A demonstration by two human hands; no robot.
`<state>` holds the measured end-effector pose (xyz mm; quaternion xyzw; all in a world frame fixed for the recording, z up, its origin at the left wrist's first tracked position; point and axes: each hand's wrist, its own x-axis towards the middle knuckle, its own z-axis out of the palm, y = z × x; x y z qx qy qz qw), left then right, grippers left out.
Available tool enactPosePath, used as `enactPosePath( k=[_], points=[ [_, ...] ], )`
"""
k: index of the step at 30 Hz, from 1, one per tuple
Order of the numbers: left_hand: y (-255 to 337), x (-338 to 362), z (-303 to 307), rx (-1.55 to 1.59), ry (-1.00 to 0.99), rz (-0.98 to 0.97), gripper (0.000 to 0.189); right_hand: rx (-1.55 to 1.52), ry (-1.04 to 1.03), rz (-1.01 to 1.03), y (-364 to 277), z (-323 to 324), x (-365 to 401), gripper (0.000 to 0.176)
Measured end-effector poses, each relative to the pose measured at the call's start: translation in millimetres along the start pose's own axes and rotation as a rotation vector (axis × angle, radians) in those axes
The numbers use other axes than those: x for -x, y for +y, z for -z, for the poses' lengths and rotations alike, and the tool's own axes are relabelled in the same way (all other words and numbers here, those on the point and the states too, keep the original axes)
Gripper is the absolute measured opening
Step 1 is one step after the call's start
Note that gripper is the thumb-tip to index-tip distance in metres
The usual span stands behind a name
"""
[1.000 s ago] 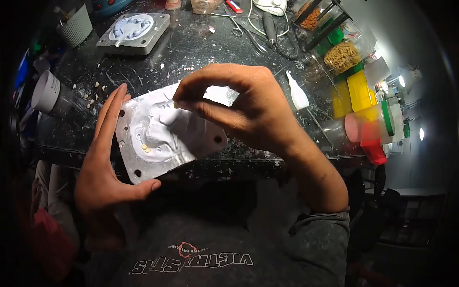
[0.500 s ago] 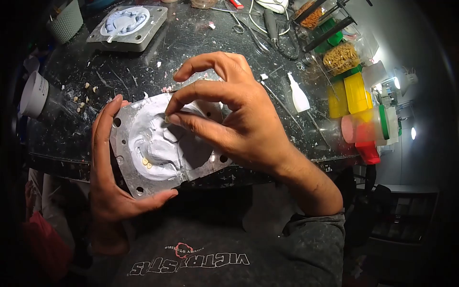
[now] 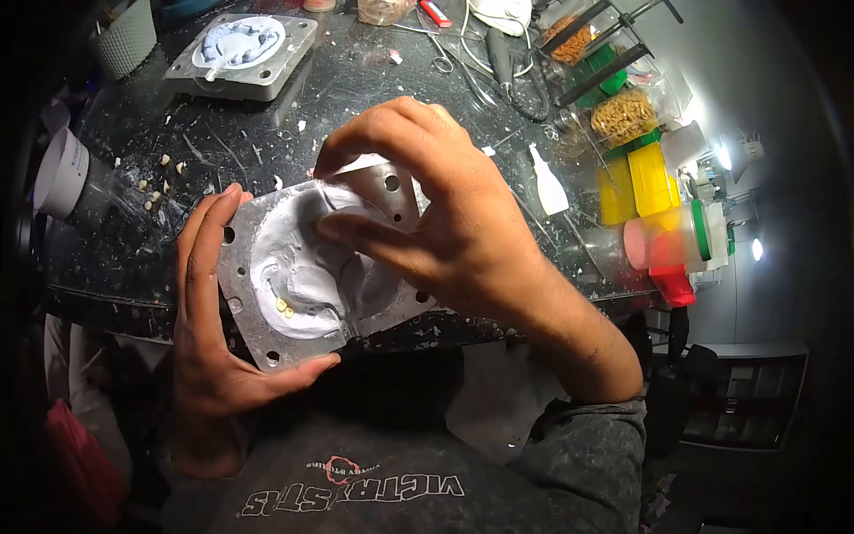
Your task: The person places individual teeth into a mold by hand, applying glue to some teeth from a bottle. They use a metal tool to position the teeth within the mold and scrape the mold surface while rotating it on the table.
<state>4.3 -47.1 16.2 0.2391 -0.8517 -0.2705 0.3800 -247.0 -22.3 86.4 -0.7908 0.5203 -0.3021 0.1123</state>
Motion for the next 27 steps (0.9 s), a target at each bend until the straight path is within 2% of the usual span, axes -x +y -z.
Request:
enactPosePath(
  k=[3,5,7,10,13,17,19,23,24,25,27],
  points=[
    [0.3,0.0,-1.0,-0.009,0.010,0.013,0.128,-0.110,0.007,0.004,3.7,-1.1,-2.3,0.048],
    [-1.3,0.7,-2.7,0.032,0.026,-0.005,0.127,-0.321,0.016,-0.106,5.2,3.0,-0.3,0.046],
    [-1.1,2.3,-2.3,0.033,0.024,0.005,0.127,-0.292,0.001,-0.128,8.0,5.5,0.5,0.042],
    [-1.1,0.8,-2.8,0.033,0.027,0.008,0.127,-0.165,0.005,-0.058,7.1,3.8,-0.9,0.038],
    [-2.1,0.6,-4.9,0.053,0.036,0.006,0.126,-0.094,0.004,-0.001,2.0,-0.5,-3.4,0.040],
    [2.7,1.5,-4.2,0.151,0.035,0.120,0.124,-0.116,-0.082,-0.082,0.5,-1.2,-4.5,0.035],
    [2.1,1.3,-3.5,0.120,0.029,0.103,0.126,-0.253,-0.046,-0.130,1.9,-1.8,-12.4,0.035],
    [1.2,2.1,-6.8,0.093,0.038,0.108,0.128,-0.134,0.037,0.076,7.9,6.3,-60.2,0.021],
    [2.8,2.7,-6.7,0.074,0.036,0.124,0.127,0.001,-0.005,0.062,4.1,4.3,-73.1,0.018],
    [3.8,2.0,-6.3,0.055,0.035,0.138,0.127,0.193,-0.024,-0.049,-2.7,-2.2,-86.0,0.019],
    [1.8,0.8,-6.6,0.080,0.045,0.143,0.125,0.151,-0.058,0.085,-3.3,-31.0,-113.6,0.019]
  ],
)
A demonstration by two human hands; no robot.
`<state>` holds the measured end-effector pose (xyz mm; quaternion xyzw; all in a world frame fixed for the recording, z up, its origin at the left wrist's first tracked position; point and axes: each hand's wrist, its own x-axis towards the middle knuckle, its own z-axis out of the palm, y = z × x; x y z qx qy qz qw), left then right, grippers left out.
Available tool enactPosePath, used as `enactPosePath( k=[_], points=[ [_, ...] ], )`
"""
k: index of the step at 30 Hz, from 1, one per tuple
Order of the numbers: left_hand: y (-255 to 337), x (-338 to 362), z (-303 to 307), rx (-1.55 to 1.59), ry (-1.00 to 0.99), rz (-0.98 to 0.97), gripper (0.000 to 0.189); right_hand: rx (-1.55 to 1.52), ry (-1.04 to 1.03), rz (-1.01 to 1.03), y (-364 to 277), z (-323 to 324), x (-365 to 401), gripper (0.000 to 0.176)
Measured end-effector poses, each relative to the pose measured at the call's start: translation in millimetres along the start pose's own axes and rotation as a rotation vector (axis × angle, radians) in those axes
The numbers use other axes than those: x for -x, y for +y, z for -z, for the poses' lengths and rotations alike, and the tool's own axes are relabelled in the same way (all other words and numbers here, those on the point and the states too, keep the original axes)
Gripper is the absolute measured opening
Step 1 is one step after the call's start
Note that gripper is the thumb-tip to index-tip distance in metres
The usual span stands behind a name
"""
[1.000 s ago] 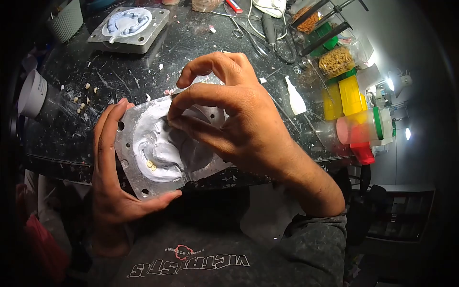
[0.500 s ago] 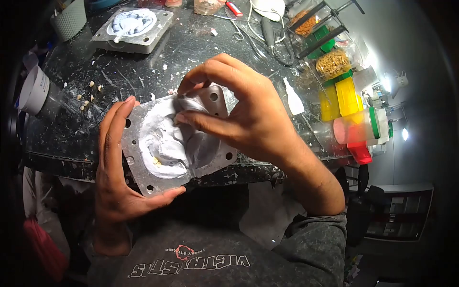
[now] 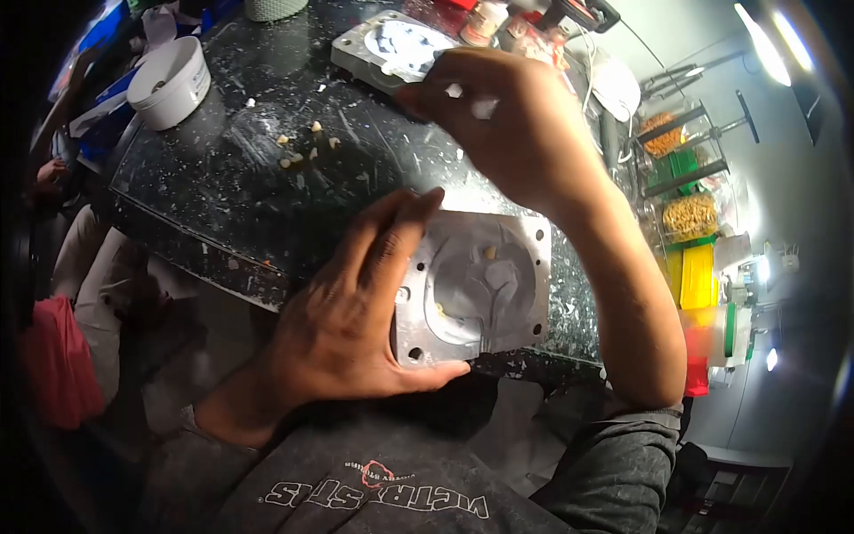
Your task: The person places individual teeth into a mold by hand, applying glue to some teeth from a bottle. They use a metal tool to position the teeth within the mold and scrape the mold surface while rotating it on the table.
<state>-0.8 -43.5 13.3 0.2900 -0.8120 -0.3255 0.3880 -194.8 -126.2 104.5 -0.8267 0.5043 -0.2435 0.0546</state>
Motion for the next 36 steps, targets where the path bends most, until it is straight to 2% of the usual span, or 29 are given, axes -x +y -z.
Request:
enactPosePath(
  k=[2,4,7,11,17,20,24,26,28,30,31,32,34,36],
  points=[
    [-0.3,1.1,1.8,-0.060,-0.040,0.008,0.124,-0.134,-0.007,0.224,1.0,-31.5,-31.0,0.017],
    [-0.7,1.0,1.7,-0.076,-0.025,0.009,0.121,-0.070,-0.084,0.228,-2.5,-41.8,-55.2,0.014],
    [-2.3,-3.1,2.9,-0.060,-0.018,-0.005,0.120,-0.032,-0.341,0.210,-3.6,-50.5,-79.7,0.014],
    [-3.2,-3.5,5.1,-0.076,-0.007,-0.007,0.120,0.001,-0.452,0.207,-4.9,-61.0,-89.8,0.016],
    [-2.2,-4.4,5.4,-0.088,-0.030,0.007,0.118,0.033,-0.456,0.220,-3.8,-63.0,-89.7,0.014],
    [-1.4,-4.6,2.9,-0.083,0.024,-0.017,0.118,-0.007,-0.447,0.243,7.6,-67.8,-90.2,0.016],
    [-0.6,-5.3,2.8,-0.132,-0.028,-0.011,0.126,0.014,-0.361,0.296,7.0,-57.9,-85.8,0.021],
    [-0.2,-5.0,1.9,-0.180,-0.028,-0.030,0.132,-0.077,-0.179,0.225,-1.6,-27.7,-76.4,0.019],
    [-3.4,-1.8,-1.8,-0.185,0.008,-0.083,0.135,-0.087,-0.107,0.222,-12.5,13.5,-48.0,0.041],
    [-1.4,1.6,-0.9,-0.206,0.051,-0.132,0.133,-0.440,-0.002,-0.019,3.5,34.2,-13.3,0.018],
    [2.4,3.9,-0.5,-0.252,0.058,-0.152,0.124,-0.386,0.089,0.033,4.0,47.3,5.8,0.016],
    [2.2,7.5,-2.3,-0.252,0.050,-0.155,0.124,-0.332,0.177,0.084,2.8,60.7,27.8,0.016],
    [-2.3,19.2,-8.2,-0.253,0.175,-0.315,0.113,-0.219,0.176,-0.145,7.8,90.7,85.7,0.021],
    [-8.5,57.1,-17.1,-0.250,0.178,-0.443,0.080,-0.346,0.209,-0.173,21.3,106.4,142.3,0.021]
  ],
)
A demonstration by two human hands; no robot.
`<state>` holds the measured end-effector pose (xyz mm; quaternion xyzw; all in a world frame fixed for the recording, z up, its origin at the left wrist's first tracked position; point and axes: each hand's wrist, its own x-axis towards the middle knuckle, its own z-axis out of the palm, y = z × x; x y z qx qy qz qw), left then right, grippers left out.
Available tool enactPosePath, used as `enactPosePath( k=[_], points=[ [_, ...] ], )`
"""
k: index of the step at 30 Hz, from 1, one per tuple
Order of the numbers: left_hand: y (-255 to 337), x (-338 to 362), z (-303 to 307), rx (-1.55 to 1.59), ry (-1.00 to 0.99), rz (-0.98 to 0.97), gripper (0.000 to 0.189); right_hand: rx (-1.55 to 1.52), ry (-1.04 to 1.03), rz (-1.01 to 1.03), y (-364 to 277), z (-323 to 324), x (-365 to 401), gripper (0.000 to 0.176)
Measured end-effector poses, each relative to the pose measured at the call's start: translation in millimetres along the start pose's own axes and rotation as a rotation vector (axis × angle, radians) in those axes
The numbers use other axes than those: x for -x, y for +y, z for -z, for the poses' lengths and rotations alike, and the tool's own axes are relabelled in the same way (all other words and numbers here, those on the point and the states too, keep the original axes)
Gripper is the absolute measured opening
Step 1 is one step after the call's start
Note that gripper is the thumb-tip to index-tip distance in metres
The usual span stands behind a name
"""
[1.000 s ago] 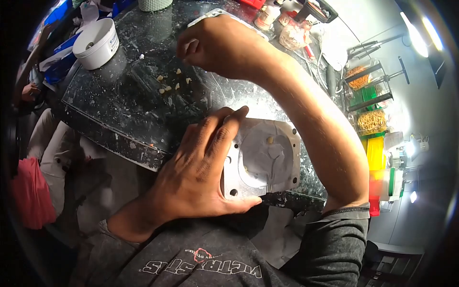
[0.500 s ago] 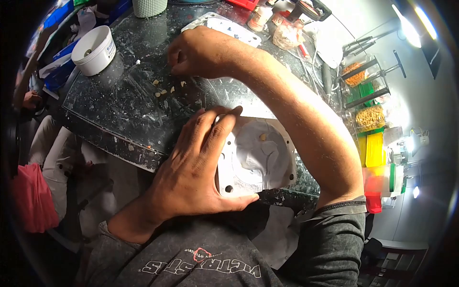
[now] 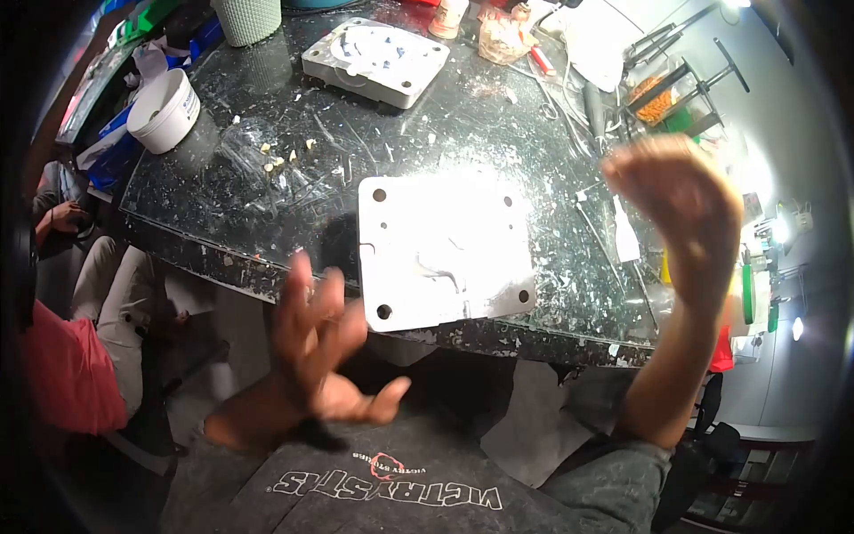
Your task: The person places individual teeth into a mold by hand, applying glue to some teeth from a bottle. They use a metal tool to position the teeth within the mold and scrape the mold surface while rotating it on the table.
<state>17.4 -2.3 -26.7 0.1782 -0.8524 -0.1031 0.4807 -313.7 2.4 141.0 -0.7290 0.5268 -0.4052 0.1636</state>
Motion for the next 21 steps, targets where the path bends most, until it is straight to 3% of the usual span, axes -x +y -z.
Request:
enactPosePath(
  k=[1,2,3,5,7,8,10,11,13,15,17,18,20,21],
  points=[
    [4.2,34.4,-19.0,0.154,0.246,-0.015,0.042,-0.064,0.063,-0.047,12.3,7.8,25.6,0.020],
    [7.9,56.5,-19.4,0.186,0.197,-0.042,0.042,-0.130,0.126,-0.093,21.5,11.2,50.1,0.019],
    [5.2,91.3,-14.6,0.201,-0.081,-0.015,0.051,-0.187,0.152,-0.164,21.9,11.5,70.6,0.018],
    [5.8,159.3,-11.1,0.322,-0.545,0.553,0.063,-0.262,0.225,-0.243,25.3,7.9,103.8,0.017],
    [-16.1,274.3,-9.1,0.215,-0.656,0.743,0.059,-0.298,0.283,-0.214,30.3,1.0,126.7,0.019],
    [-16.3,272.4,1.1,0.204,-0.665,0.745,0.059,-0.318,0.312,-0.153,33.0,-4.6,133.6,0.023],
    [-12.0,259.2,18.7,-0.280,-0.595,0.596,0.062,-0.354,0.262,-0.165,23.2,-18.7,135.5,0.025],
    [-8.6,263.9,14.4,-0.283,-0.603,0.586,0.062,-0.420,0.320,-0.128,17.7,-36.0,132.7,0.023],
    [3.3,275.7,-3.9,0.051,-0.712,1.005,0.057,-0.655,0.269,-0.021,14.3,-61.5,127.1,0.024],
    [29.5,122.3,11.0,0.471,-0.928,1.127,0.054,-0.755,0.281,-0.032,-9.2,-93.8,116.6,0.024],
    [56.0,39.6,12.9,0.851,-0.613,1.007,0.050,-0.703,0.250,0.059,-13.5,-117.9,113.6,0.020],
    [64.7,18.3,13.2,1.081,-0.426,1.086,0.039,-0.651,0.153,0.068,-16.7,-121.2,115.2,0.017],
    [77.6,-7.1,5.5,1.424,-0.130,1.202,0.032,-0.369,0.168,0.210,-24.1,-132.7,115.9,0.018],
    [73.7,-12.2,4.9,1.423,-0.139,1.195,0.032,-0.346,0.236,0.195,-24.1,-140.6,124.6,0.019]
  ],
)
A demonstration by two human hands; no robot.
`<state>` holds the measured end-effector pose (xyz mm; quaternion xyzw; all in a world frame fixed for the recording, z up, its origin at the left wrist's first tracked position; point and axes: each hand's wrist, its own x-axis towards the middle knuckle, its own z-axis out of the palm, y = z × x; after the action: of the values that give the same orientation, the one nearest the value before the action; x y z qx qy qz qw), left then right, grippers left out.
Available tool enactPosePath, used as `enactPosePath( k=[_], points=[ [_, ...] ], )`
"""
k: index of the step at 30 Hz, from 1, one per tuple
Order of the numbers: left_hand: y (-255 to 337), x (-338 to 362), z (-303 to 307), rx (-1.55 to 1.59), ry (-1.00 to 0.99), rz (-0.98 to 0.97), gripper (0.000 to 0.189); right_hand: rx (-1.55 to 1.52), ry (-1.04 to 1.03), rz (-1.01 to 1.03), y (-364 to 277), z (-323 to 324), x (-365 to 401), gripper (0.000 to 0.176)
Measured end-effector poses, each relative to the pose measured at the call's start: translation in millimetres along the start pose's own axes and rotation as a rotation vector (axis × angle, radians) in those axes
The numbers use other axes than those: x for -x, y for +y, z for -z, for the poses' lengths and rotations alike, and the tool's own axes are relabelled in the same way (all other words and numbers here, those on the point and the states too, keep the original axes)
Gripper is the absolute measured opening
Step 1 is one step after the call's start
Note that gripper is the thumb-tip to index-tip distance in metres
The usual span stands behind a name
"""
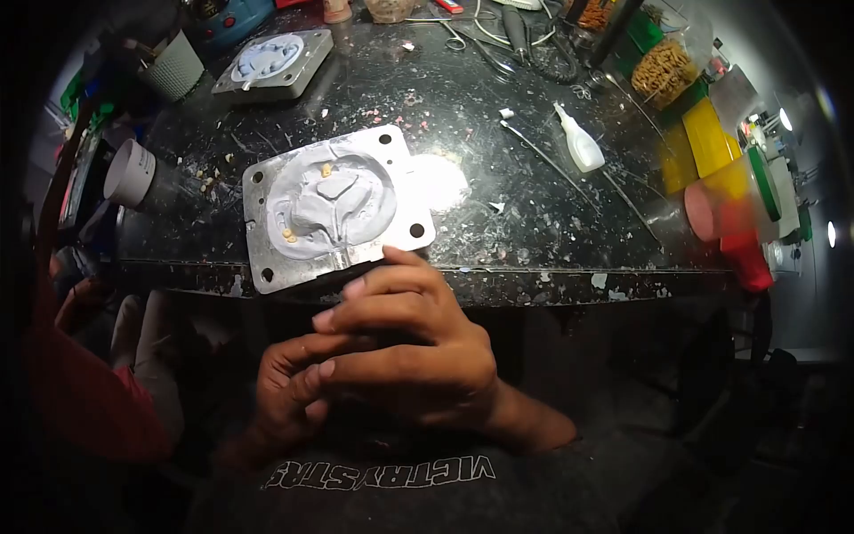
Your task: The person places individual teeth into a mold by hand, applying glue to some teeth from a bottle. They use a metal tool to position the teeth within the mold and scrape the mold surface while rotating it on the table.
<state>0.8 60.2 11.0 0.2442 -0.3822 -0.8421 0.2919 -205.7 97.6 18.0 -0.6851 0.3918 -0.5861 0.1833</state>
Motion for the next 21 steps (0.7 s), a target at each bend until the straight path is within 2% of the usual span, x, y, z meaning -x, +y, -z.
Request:
enactPosePath(
  k=[2,5,7,9,10,12,14,15,17,18,21],
  points=[
    [7.8,-8.9,2.6,0.042,-0.244,-0.026,0.026,0.101,0.177,0.045,-7.8,-8.4,12.9,0.026],
    [4.3,-16.6,-2.3,0.182,-0.298,0.121,0.023,0.080,0.189,0.104,-9.6,-2.5,21.1,0.028],
    [-0.6,-23.7,-2.7,0.371,-0.298,0.192,0.028,0.041,0.191,0.089,-4.7,-2.1,20.1,0.028],
    [-2.0,-28.0,-4.0,0.447,-0.252,0.254,0.023,-0.019,0.209,0.095,3.1,-6.2,21.5,0.028],
    [-2.0,-28.5,-2.2,0.387,-0.218,0.263,0.016,0.000,0.205,0.083,6.4,-5.9,22.9,0.030],
    [-5.6,-26.8,-11.6,0.398,-0.081,0.221,0.017,0.062,0.205,0.025,8.8,-6.5,25.8,0.036],
    [-9.7,-26.2,-10.5,0.388,0.019,0.223,0.023,-0.041,0.180,-0.098,6.7,-4.5,27.4,0.040],
    [-11.9,-26.6,-8.8,0.387,0.023,0.220,0.023,-0.087,0.154,-0.159,6.2,-1.6,28.3,0.041],
    [-18.8,-27.2,-4.5,0.452,-0.011,0.135,0.027,-0.100,0.167,-0.156,7.1,0.2,25.8,0.037],
    [-18.0,-26.4,-1.8,0.511,0.031,0.195,0.030,-0.109,0.182,-0.154,7.4,0.7,25.0,0.034],
    [-21.3,-28.5,-4.4,0.462,-0.012,0.157,0.030,-0.084,0.181,-0.176,8.7,2.0,23.9,0.027]
  ],
)
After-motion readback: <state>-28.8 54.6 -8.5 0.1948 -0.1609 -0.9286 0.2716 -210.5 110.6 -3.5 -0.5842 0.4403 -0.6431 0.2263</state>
